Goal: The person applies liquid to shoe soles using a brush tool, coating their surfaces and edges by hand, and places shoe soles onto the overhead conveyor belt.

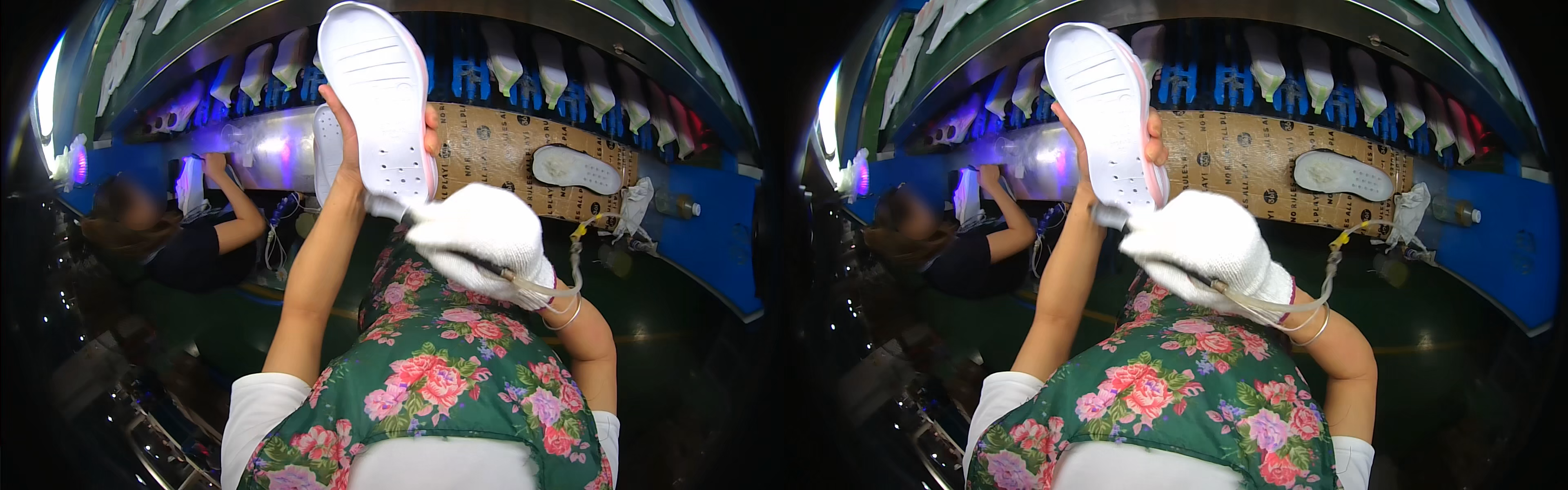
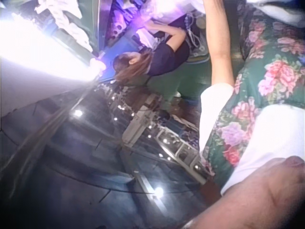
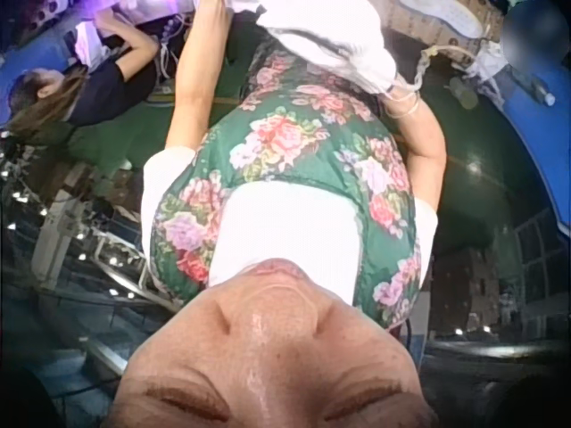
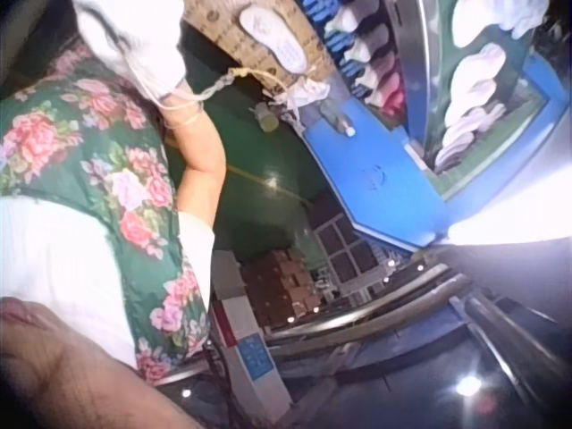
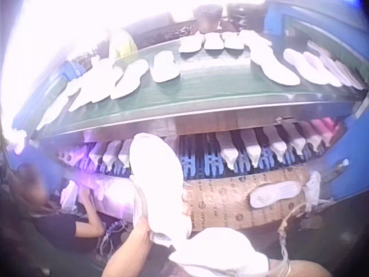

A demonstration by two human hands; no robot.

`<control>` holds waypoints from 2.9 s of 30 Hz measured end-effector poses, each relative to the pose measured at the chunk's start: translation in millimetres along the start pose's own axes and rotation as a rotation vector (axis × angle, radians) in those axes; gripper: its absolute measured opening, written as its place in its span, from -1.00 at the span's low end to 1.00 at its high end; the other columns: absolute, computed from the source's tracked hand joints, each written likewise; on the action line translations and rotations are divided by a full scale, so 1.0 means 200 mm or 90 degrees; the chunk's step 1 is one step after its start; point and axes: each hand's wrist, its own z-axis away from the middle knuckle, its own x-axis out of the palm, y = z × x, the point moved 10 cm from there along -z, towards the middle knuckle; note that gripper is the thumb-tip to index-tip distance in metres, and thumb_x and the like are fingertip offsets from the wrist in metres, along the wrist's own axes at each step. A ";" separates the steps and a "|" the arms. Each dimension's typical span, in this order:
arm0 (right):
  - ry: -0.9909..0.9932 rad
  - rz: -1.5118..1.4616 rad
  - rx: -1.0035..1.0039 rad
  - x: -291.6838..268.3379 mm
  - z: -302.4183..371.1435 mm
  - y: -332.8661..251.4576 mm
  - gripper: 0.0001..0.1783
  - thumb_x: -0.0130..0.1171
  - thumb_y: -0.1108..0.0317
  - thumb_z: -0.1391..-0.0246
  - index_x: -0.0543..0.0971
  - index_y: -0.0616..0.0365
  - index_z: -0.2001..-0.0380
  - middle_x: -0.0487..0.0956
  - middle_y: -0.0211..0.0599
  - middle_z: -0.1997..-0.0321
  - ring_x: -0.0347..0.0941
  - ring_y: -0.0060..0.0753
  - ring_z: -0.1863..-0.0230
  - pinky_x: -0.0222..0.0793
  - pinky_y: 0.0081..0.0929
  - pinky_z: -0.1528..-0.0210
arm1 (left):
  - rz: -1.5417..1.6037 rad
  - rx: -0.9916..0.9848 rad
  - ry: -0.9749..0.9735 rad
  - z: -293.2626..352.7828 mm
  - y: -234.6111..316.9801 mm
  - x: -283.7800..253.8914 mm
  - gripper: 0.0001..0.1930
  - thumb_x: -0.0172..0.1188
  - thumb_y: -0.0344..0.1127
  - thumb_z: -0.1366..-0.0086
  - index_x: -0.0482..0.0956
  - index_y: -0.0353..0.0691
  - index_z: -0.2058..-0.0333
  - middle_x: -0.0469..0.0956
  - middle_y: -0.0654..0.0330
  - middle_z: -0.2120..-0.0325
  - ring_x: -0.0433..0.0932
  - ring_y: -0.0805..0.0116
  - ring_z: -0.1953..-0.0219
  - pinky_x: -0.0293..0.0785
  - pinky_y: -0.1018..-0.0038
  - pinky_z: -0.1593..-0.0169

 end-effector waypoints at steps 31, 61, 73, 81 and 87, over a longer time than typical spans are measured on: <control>-0.066 0.032 -0.019 0.08 0.04 0.03 -0.67 0.43 0.52 0.16 0.68 0.05 0.23 0.69 -0.23 0.22 0.62 -0.14 0.30 0.55 -0.27 0.20 | -0.910 -0.541 0.043 -0.03 -0.14 -0.08 0.08 -0.25 0.67 -0.23 0.32 -0.18 -0.38 0.32 -0.20 -0.32 0.34 -0.06 -0.35 0.34 0.22 -0.32; 0.300 -0.082 0.402 -0.27 0.16 0.37 -0.78 0.32 0.66 -0.05 0.70 0.37 0.19 0.72 -0.19 0.16 0.61 -0.48 0.15 0.51 -0.53 0.05 | 0.130 -0.175 0.012 0.05 -0.35 -0.28 0.05 -0.45 0.65 -0.26 0.34 -0.21 -0.28 0.63 -0.23 0.22 0.68 -0.28 0.21 0.67 -0.04 0.17; 0.089 0.046 0.249 -0.27 0.04 0.28 -0.82 0.42 0.53 0.06 0.75 0.15 0.31 0.75 -0.25 0.27 0.68 -0.32 0.20 0.55 -0.44 0.08 | -0.126 -0.175 0.239 0.21 -0.46 -0.30 -0.47 -0.11 -0.06 -0.56 0.24 -0.23 -0.35 0.41 -0.09 -0.22 0.54 0.01 -0.15 0.62 0.04 -0.12; 0.154 0.082 0.180 -0.27 0.05 0.11 -0.76 0.44 0.52 0.09 0.73 0.16 0.26 0.73 -0.16 0.22 0.66 -0.19 0.26 0.55 -0.37 0.18 | 0.287 0.042 -0.007 0.21 -0.29 0.00 -0.20 -0.18 0.27 -0.46 0.09 -0.21 -0.44 0.33 -0.40 -0.24 0.42 -0.23 -0.25 0.41 0.01 -0.30; 0.206 0.143 0.148 -0.33 -0.01 0.00 -0.77 0.44 0.54 0.09 0.73 0.17 0.27 0.74 -0.16 0.26 0.66 -0.22 0.32 0.55 -0.39 0.22 | 0.130 0.084 0.071 0.12 -0.34 0.05 0.07 0.21 0.33 -0.08 0.11 -0.23 -0.42 0.33 -0.18 -0.28 0.38 -0.05 -0.30 0.31 0.02 -0.37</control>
